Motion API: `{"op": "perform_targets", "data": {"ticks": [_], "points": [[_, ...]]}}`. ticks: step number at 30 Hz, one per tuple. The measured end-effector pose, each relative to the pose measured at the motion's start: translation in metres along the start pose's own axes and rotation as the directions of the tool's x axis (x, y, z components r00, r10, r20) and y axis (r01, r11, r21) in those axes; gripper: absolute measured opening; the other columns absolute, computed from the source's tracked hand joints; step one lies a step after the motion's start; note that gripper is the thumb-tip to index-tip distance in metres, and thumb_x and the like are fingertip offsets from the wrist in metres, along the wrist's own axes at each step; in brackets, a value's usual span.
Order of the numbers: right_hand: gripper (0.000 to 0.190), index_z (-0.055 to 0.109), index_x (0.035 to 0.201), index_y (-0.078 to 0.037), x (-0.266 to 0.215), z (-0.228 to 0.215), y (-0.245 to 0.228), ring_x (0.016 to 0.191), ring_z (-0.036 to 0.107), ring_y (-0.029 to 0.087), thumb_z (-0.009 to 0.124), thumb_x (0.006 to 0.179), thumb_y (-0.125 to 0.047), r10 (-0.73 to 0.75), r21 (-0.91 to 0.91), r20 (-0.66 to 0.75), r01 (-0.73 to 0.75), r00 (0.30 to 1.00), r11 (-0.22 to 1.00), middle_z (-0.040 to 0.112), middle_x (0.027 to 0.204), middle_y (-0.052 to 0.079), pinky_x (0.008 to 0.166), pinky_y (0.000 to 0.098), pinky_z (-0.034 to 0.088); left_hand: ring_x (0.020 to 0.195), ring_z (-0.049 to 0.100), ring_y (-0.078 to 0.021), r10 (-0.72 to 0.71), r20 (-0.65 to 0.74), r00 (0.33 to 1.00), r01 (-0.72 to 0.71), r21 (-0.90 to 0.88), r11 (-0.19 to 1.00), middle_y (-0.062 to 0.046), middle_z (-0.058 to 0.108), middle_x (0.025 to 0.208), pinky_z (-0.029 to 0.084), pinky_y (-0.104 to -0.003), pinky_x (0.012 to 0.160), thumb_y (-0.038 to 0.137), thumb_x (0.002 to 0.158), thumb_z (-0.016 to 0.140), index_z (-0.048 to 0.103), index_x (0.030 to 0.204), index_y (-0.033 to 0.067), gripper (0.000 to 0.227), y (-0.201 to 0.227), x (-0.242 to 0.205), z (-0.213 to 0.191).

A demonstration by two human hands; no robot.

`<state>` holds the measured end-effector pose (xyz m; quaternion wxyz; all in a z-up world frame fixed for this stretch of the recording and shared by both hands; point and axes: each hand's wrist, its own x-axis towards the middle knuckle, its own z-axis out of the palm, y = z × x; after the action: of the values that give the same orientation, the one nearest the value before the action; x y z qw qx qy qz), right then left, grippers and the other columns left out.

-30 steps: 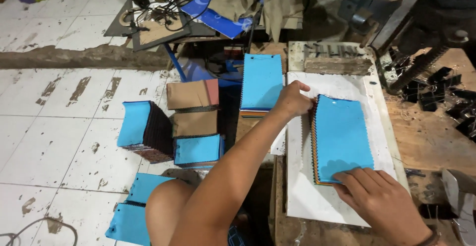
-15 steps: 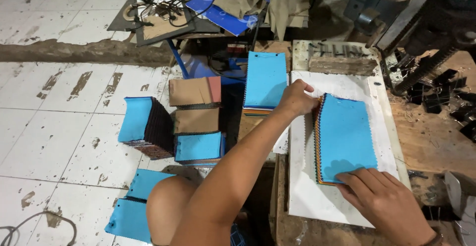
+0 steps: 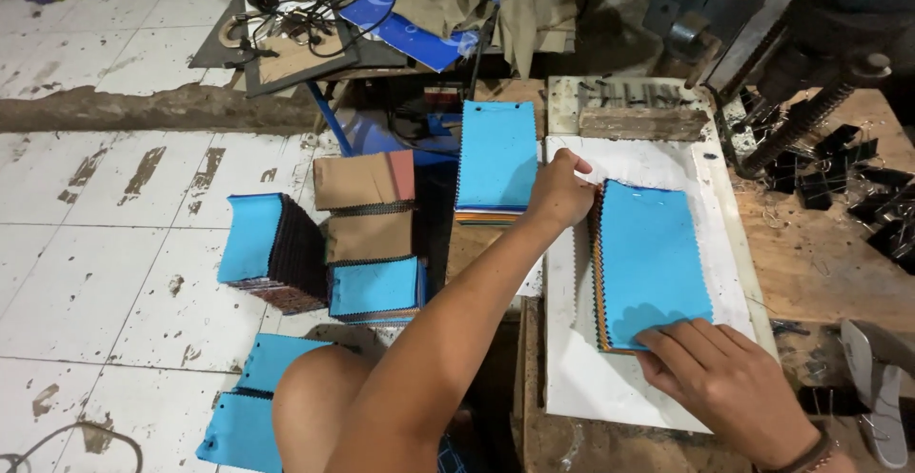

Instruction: Assembling notebooks by aligning covers and pages and using a drill press for hole punching.

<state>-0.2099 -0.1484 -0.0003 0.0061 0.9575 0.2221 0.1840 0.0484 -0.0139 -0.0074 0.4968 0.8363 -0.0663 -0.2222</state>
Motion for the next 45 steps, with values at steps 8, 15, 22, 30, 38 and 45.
{"op": "perform_targets", "data": {"ticks": [8, 15, 22, 30, 38, 45], "points": [[0.029, 0.068, 0.113, -0.02, -0.006, 0.003, 0.005, 0.089, 0.064, 0.019, 0.071, 0.091, -0.037, 0.015, 0.079, 0.053, -0.019, 0.998, 0.997, 0.067, 0.1, -0.002, 0.078, 0.0373, 0.056, 0.102, 0.071, -0.0253, 0.127, -0.014, 0.992, -0.125, 0.085, 0.988, -0.007, 0.076, 0.111, 0.057, -0.04, 0.08, 0.006, 0.094, 0.058, 0.059, 0.121, 0.0159, 0.029, -0.012, 0.005, 0.007], [0.038, 0.073, 0.124, -0.014, -0.004, -0.022, 0.02, 0.095, 0.074, 0.015, 0.061, 0.092, -0.03, 0.709, 0.54, 0.169, -0.666, 0.685, 0.515, 0.077, 0.117, 0.004, 0.061, 0.0315, 0.06, 0.151, 0.038, -0.026, 0.248, -0.104, 0.963, -0.268, -0.304, 0.914, -0.009, 0.043, 0.163, 0.033, -0.039, 0.121, 0.03, 0.103, 0.043, 0.04, 0.155, 0.0127, 0.055, -0.016, -0.103, 0.023], [0.056, 0.05, 0.154, -0.014, 0.071, -0.012, 0.047, 0.145, 0.043, 0.04, 0.053, 0.103, -0.039, 0.77, 0.646, 0.543, -0.752, 0.334, -0.129, 0.05, 0.154, 0.021, 0.12, 0.0535, 0.033, 0.155, -0.003, -0.0518, 0.147, 0.066, 0.987, -0.085, -0.566, 0.82, -0.033, -0.003, 0.168, 0.007, -0.069, 0.125, 0.03, 0.109, 0.037, -0.004, 0.166, 0.0083, 0.074, 0.015, -0.142, 0.032], [0.064, 0.028, 0.164, -0.014, 0.085, 0.014, 0.072, 0.157, 0.019, 0.035, 0.05, 0.104, -0.024, 0.672, 0.785, 0.594, -0.502, 0.443, -0.363, 0.023, 0.17, 0.015, 0.127, 0.0481, 0.017, 0.157, -0.004, -0.0464, 0.164, 0.003, 0.987, -0.138, -0.522, 0.842, -0.027, -0.006, 0.17, 0.005, -0.061, 0.127, 0.021, 0.11, 0.037, -0.004, 0.166, 0.0098, 0.071, 0.002, -0.128, 0.046], [0.061, 0.022, 0.164, -0.01, 0.083, 0.016, 0.068, 0.157, 0.014, 0.039, 0.041, 0.107, -0.016, 0.698, 0.826, 0.511, -0.511, 0.502, -0.237, 0.021, 0.169, 0.022, 0.128, 0.0525, 0.013, 0.156, -0.01, -0.0483, 0.36, -0.052, 0.931, -0.356, 0.082, 0.931, -0.032, -0.007, 0.17, 0.0, -0.059, 0.124, 0.021, 0.108, 0.04, 0.015, 0.162, -0.0046, 0.065, 0.007, -0.123, 0.068], [0.058, 0.033, 0.161, -0.011, 0.071, 0.041, 0.075, 0.156, 0.024, 0.034, 0.047, 0.105, -0.014, 0.729, 0.852, 0.443, -0.5, 0.522, -0.159, 0.031, 0.166, 0.019, 0.127, 0.0484, 0.02, 0.155, -0.01, -0.0514, 0.407, -0.056, 0.912, -0.41, -0.051, 0.911, -0.033, -0.005, 0.169, 0.006, -0.062, 0.124, 0.019, 0.109, 0.04, 0.026, 0.159, -0.0059, 0.058, -0.003, -0.118, 0.072]]}}
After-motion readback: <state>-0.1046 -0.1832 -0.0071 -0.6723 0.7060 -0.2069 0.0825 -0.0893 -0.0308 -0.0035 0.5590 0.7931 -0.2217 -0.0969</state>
